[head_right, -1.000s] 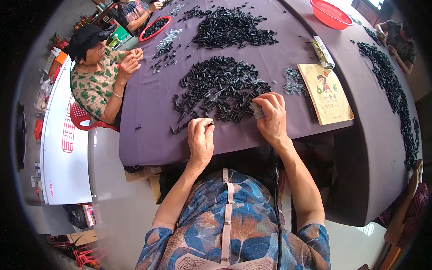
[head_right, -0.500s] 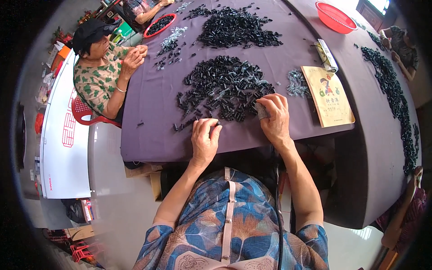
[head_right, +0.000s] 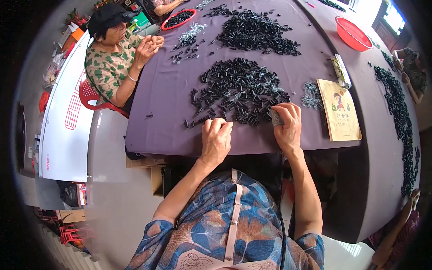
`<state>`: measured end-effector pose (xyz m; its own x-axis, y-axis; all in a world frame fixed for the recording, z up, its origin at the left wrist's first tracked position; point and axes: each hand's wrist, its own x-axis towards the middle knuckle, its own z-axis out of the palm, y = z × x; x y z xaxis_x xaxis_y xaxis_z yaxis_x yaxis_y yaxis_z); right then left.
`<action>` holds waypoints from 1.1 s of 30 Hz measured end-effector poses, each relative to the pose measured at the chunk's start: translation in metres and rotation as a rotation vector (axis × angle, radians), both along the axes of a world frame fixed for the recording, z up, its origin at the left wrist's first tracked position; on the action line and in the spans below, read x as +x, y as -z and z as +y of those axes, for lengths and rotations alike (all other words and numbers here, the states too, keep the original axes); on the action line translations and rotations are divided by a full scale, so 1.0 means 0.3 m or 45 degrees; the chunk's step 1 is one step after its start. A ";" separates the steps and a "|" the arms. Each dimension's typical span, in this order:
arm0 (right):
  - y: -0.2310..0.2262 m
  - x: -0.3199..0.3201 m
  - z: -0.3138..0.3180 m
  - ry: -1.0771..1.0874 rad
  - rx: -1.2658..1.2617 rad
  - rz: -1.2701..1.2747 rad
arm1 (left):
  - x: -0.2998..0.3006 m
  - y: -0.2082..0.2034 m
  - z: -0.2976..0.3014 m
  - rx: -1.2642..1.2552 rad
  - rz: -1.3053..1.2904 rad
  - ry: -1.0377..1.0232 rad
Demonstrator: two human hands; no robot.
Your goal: Manually assembling small black plastic components by snapping them together at a workshop table.
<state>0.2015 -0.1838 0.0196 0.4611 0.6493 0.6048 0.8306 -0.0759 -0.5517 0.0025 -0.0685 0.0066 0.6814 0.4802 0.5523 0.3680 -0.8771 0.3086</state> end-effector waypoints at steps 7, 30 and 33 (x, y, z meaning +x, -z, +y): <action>0.005 0.005 0.002 0.003 0.005 -0.023 | -0.047 0.007 0.052 -0.008 -0.030 0.047; -0.035 -0.160 0.079 -0.388 -0.209 -0.385 | -0.164 0.007 0.119 -0.185 -0.207 0.030; -0.018 -0.193 0.124 -0.420 -0.239 -0.389 | -0.164 0.015 0.116 -0.162 -0.276 0.019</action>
<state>0.1437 -0.1467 0.0251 0.0321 0.8419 0.5387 0.9490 0.1435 -0.2808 -0.0468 -0.0337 0.0021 0.5613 0.5461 0.6219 0.2687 -0.8309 0.4872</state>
